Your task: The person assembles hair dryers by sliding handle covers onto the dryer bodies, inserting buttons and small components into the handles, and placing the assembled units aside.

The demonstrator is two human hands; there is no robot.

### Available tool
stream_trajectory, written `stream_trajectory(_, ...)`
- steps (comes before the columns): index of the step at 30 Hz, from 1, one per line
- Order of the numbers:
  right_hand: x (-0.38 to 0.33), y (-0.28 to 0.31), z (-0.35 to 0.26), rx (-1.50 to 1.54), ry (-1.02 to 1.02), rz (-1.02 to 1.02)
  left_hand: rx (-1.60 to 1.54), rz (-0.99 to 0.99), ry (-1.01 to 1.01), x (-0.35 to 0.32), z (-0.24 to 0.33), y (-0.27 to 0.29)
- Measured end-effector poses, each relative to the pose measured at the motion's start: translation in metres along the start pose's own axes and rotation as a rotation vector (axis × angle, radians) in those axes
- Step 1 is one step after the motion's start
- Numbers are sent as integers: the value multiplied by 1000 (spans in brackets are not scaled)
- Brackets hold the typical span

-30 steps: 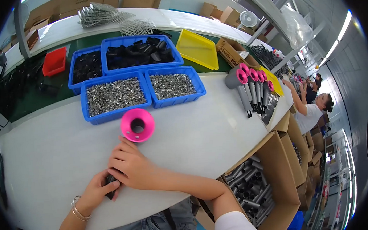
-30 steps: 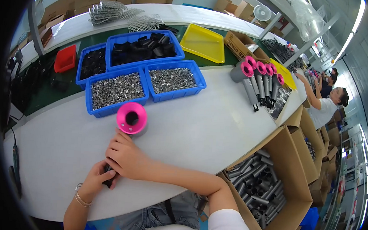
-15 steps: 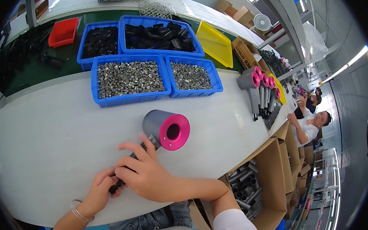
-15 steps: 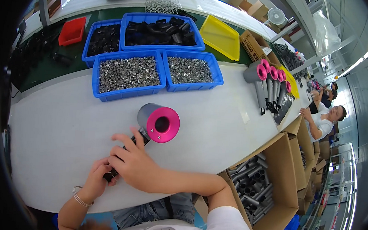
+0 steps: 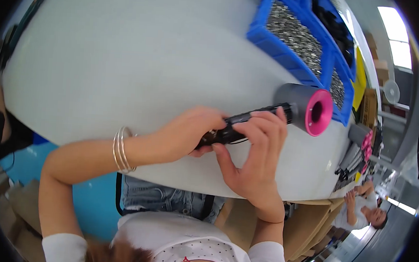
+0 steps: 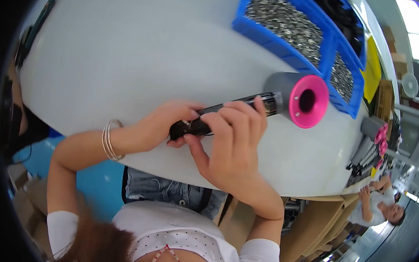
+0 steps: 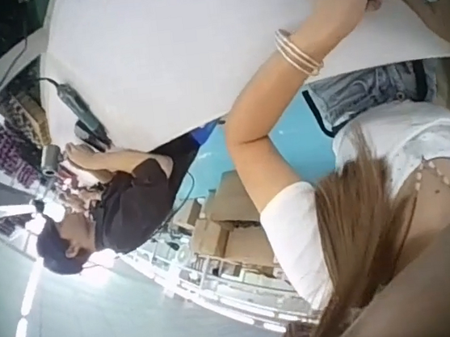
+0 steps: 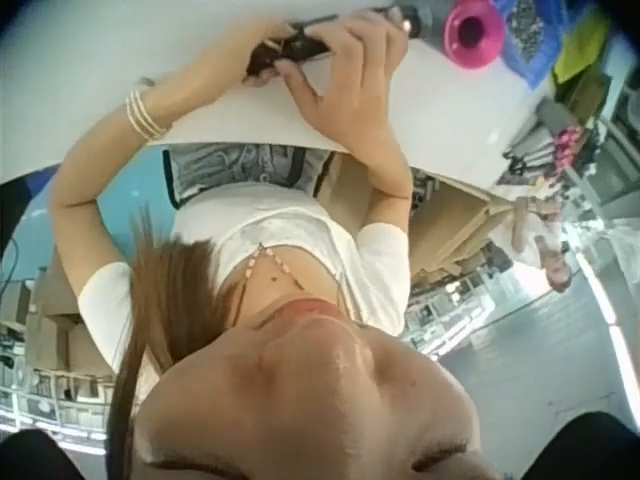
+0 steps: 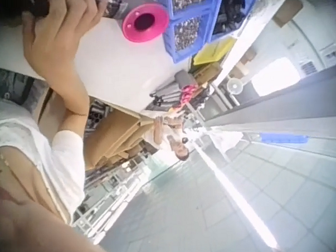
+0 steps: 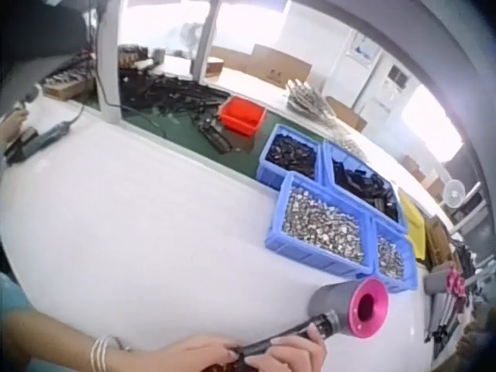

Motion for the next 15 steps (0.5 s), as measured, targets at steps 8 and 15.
stream_trajectory(8,-6,-9,-4,-56,7,-26,-32,-27,5,-4,-10,-5)
stream_trajectory(15,-10,-9,-6,-49,-2,29,-33,-74,9,-6,-9,-7)
Point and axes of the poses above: each hand's wrist, its own x-axis towards the middle knuckle, its own y-axis out of the back of the hand, z = x × y, the point moved 10 cm from there along x, towards the middle knuckle, and after that the axes turned 4 degrees about -y, right-handed, at the moved point
